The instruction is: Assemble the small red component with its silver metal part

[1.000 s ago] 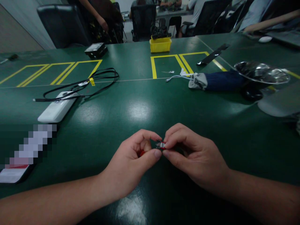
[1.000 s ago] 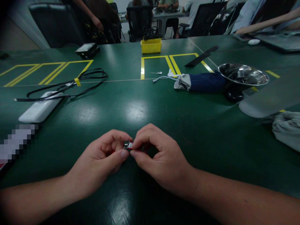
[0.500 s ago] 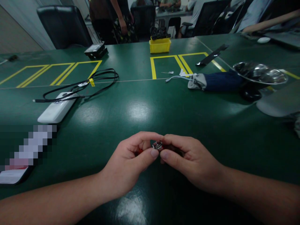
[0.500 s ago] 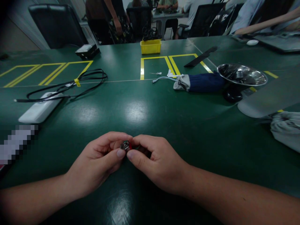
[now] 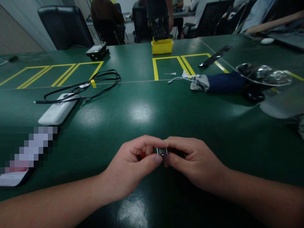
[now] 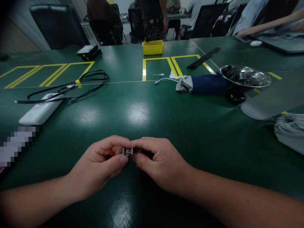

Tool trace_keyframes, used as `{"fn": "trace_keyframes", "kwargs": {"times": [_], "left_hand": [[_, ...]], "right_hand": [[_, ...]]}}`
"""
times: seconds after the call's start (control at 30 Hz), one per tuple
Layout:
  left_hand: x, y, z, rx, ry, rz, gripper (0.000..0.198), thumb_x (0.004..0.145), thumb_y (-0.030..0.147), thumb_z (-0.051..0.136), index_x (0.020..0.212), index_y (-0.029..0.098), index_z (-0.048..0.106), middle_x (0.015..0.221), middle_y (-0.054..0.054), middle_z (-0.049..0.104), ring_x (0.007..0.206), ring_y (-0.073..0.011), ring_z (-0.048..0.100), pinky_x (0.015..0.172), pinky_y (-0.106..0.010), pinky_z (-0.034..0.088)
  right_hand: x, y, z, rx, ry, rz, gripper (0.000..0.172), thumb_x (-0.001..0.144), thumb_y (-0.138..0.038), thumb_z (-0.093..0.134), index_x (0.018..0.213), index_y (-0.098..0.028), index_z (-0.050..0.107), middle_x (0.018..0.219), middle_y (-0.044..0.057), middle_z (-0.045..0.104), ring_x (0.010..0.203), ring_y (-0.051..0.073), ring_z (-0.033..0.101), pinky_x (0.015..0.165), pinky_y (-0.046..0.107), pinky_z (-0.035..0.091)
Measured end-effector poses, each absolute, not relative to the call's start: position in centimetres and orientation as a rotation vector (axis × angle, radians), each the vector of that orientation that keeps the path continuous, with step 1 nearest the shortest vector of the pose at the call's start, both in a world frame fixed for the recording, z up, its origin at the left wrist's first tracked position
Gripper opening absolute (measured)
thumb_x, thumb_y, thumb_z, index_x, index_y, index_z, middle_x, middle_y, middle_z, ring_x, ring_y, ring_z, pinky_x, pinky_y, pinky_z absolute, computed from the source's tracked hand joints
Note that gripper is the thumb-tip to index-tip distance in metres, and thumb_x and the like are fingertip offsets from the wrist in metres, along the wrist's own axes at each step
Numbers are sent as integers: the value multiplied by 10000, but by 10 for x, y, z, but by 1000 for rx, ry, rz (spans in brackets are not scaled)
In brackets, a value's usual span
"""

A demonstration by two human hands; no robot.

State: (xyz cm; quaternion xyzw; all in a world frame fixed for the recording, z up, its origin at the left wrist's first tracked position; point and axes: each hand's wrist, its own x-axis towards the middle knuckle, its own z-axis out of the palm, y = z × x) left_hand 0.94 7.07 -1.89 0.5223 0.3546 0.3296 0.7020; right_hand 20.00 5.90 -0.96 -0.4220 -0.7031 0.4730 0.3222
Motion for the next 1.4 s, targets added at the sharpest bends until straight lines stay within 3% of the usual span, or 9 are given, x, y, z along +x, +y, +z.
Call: {"fn": "trace_keyframes", "kwargs": {"times": [0.57,0.87,1.07,1.4], "left_hand": [[8,69,-19,1155,799,702,219,825,214,613,1036,199,669,547,62,356,471,-44,336,443,-189,271],[7,69,-21,1158,816,752,221,817,216,625,1036,188,634,599,53,394,498,-45,361,462,-188,284],[7,69,-19,1211,813,745,307,809,215,634,1115,191,611,597,59,362,499,-50,356,471,-194,286],[8,68,-19,1212,817,772,250,774,195,664,1022,176,643,570,65,335,503,-56,344,477,-190,298]], "right_hand": [[200,59,-8,-1077,-1775,1340,215,836,-203,561,1029,-187,653,858,26,663,748,133,588,668,241,465],[202,58,-6,-1080,-1738,1405,172,887,-249,496,942,-165,636,781,15,615,694,117,548,620,227,424],[204,57,-7,-1079,-1774,1426,250,921,-250,419,779,-156,602,710,10,567,665,118,520,606,231,403],[201,58,-8,-1097,-1803,1369,204,910,-211,434,922,-169,634,736,6,591,663,113,534,614,231,425]]}}
